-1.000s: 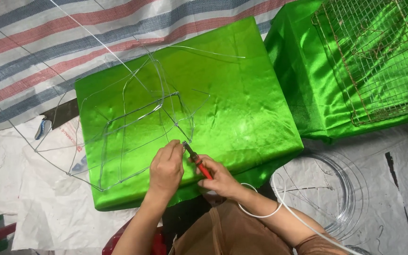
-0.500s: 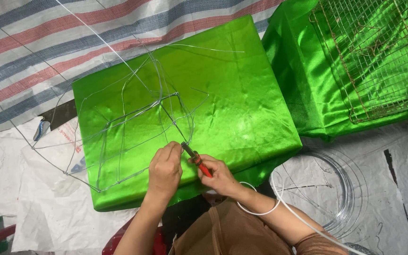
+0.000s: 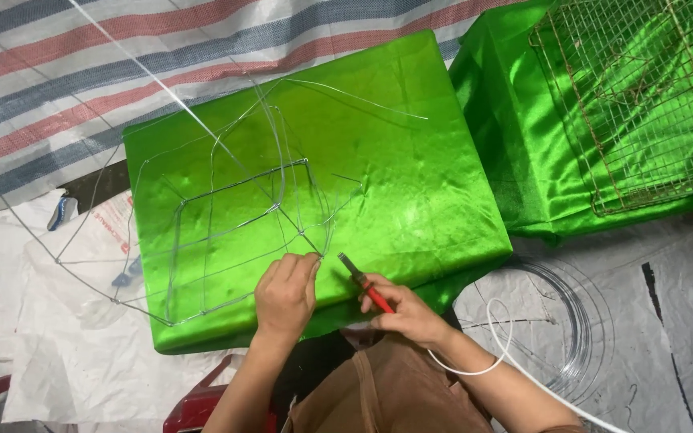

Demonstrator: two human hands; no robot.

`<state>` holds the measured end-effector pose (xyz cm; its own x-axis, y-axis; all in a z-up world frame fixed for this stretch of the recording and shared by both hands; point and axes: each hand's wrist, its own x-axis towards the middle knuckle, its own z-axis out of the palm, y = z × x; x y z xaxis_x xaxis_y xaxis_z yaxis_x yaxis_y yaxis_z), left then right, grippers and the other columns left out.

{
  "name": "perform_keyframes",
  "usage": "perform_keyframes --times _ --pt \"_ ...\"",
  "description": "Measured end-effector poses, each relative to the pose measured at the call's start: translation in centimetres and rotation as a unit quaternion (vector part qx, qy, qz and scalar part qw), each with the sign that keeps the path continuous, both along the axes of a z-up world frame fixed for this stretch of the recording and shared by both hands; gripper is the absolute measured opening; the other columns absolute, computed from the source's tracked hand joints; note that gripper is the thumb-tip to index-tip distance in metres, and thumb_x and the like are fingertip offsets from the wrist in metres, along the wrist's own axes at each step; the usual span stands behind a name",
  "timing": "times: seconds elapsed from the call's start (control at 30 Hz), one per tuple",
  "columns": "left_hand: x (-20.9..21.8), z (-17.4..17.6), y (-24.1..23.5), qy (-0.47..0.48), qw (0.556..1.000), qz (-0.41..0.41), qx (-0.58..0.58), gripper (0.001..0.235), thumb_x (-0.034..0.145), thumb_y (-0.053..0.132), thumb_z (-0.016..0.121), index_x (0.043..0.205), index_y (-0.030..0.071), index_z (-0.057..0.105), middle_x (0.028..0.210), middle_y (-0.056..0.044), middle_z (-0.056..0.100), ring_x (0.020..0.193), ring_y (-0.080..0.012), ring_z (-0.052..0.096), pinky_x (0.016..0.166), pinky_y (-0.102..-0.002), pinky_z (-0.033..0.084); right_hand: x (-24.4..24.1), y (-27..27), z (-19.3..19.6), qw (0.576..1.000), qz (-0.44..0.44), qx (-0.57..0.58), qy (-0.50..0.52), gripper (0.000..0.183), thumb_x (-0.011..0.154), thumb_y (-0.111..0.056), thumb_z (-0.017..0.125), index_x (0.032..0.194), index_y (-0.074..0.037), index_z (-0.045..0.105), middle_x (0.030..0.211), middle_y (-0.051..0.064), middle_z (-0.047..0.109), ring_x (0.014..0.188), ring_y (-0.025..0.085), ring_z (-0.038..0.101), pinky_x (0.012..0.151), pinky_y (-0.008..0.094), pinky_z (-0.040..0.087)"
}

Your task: Assembling a wire frame by bending and cutting metal wires using pliers and wire cutters.

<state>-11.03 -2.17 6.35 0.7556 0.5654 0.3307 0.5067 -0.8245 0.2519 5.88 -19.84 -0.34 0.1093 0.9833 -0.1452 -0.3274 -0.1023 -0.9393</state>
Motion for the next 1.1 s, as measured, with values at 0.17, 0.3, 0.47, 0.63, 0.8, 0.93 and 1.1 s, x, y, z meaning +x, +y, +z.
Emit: perform_keyframes --times 0.17,0.3,0.47,0.63,0.8,0.93,1.1 --pt "0.5 0.7 -0.4 -0.009 1.000 0.001 -0.012 0.022 0.106 0.023 0.054 0.104 0.015 0.074 0.073 0.001 0.066 0.062 -0.0113 0.063 0.057 -0.023 0.054 0.6 0.1 1.1 0.994 -0.001 -0.001 -0.113 0.028 0.070 -0.003 0.077 0.098 -0.003 0.076 0.140 0.017 0.056 0.130 0.034 0.054 0.108 0.052 0.039" --pt "0.4 0.9 -0.7 -0.025 0.999 0.003 -0.020 0.021 0.105 0.025 0.055 0.102 0.015 0.074 0.068 0.002 0.063 0.056 -0.0123 0.060 0.051 -0.026 0.052 -0.5 -0.1 2.2 1.000 0.010 -0.012 -0.009 0.026 0.070 -0.008 0.076 0.096 0.000 0.075 0.129 0.017 0.060 0.122 0.030 0.057 0.105 0.051 0.043" --pt "-0.5 0.2 -1.1 -0.035 0.999 0.004 0.019 0.019 0.101 0.033 0.061 0.096 0.020 0.073 0.065 0.006 0.057 0.054 -0.0115 0.057 0.050 -0.025 0.050 -0.9 0.8 5.5 0.983 0.009 -0.055 0.177 0.029 0.070 -0.008 0.074 0.098 0.000 0.069 0.101 0.016 0.065 0.091 0.024 0.067 0.081 0.036 0.055" --pt "-2.2 -0.4 -1.5 -0.062 0.997 0.008 0.046 0.014 0.098 0.036 0.065 0.091 0.025 0.071 0.061 0.008 0.047 0.054 -0.0130 0.055 0.051 -0.027 0.050 -0.5 1.3 5.9 0.980 0.040 -0.066 0.182 0.031 0.069 -0.005 0.072 0.100 0.000 0.069 0.110 0.025 0.071 0.093 0.024 0.066 0.080 0.035 0.053" --pt "-3.7 0.3 -1.6 -0.132 0.989 -0.019 0.060 0.018 0.097 0.022 0.069 0.079 0.017 0.072 0.059 0.004 0.058 0.049 -0.0095 0.044 0.045 -0.026 0.025 -0.8 1.2 3.0 0.974 0.115 -0.065 0.182 0.025 0.073 0.002 0.063 0.094 -0.010 0.071 0.151 0.018 0.056 0.126 0.023 0.059 0.091 0.033 0.049" --pt "-4.8 0.3 -1.9 -0.149 0.987 -0.027 0.046 0.015 0.095 0.019 0.071 0.081 0.015 0.073 0.062 0.003 0.063 0.051 -0.0110 0.050 0.045 -0.026 0.031 -0.5 1.8 3.5 0.995 0.077 -0.029 0.065 0.022 0.071 -0.005 0.066 0.091 -0.012 0.069 0.144 0.019 0.061 0.143 0.030 0.052 0.111 0.044 0.040" --pt "-6.3 -1.1 -2.0 -0.164 0.984 -0.039 0.050 0.018 0.096 0.025 0.068 0.080 0.018 0.072 0.059 0.004 0.061 0.047 -0.0077 0.047 0.043 -0.024 0.031 2.7 3.4 7.2 0.972 0.192 -0.134 -0.012 0.020 0.076 -0.002 0.064 0.086 -0.019 0.066 0.154 0.010 0.055 0.156 0.035 0.033 0.125 0.062 0.016"
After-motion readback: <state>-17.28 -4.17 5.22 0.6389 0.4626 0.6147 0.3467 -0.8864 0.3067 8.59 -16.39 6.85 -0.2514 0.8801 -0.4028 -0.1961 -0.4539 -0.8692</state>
